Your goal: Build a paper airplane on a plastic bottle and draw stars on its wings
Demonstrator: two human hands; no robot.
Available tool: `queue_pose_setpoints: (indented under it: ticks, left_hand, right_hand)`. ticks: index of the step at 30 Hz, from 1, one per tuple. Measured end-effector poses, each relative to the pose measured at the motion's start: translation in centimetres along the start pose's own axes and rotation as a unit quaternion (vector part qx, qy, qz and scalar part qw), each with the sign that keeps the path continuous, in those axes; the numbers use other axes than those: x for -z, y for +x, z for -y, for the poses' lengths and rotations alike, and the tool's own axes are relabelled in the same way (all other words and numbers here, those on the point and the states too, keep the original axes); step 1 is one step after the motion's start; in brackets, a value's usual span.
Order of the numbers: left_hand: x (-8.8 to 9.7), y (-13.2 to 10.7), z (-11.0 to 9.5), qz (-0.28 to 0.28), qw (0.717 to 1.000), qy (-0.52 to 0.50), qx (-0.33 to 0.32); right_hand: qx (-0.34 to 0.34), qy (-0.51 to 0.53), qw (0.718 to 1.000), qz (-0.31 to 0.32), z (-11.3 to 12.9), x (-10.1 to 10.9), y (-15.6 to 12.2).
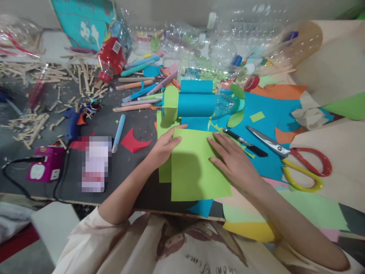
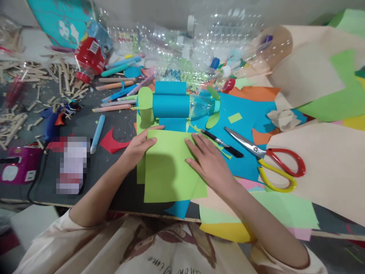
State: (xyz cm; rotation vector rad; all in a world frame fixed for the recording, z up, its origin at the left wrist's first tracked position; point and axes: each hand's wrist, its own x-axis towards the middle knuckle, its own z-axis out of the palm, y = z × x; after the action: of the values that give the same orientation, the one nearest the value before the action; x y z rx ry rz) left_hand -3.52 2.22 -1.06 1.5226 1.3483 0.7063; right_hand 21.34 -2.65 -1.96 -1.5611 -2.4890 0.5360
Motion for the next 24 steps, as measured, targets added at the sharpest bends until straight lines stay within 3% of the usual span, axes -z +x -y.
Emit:
queue_pose_setpoints:
  ticks: [5,9,17,24]
  left_hand:
    - [1.1,0.7,0.8,0.023,0.999,-0.025,0.025]
    - [1.2,0.6,-0.1,0.050,0.998,-0.036,0.030]
    - [1.0,0.1,-1.2,0.066,0.995,-0.068,0.019]
    - [0.6,0.1,-0.8,0.070,0.996,-0.060,0.020]
  right_hand:
    - [-0.071,-0.020,0.992,-0.099,-2.7,0.8,-1.2]
    - [-0.070,0.042,0.985,-0.152,-2.4,1.2,-1.7]
    - [-0.099,0.255,0.950,-0.151,-0.7,1.7,0.9]
    - [-0.147,0.317,0.925,-0.149,-1.1,1.9,1.8]
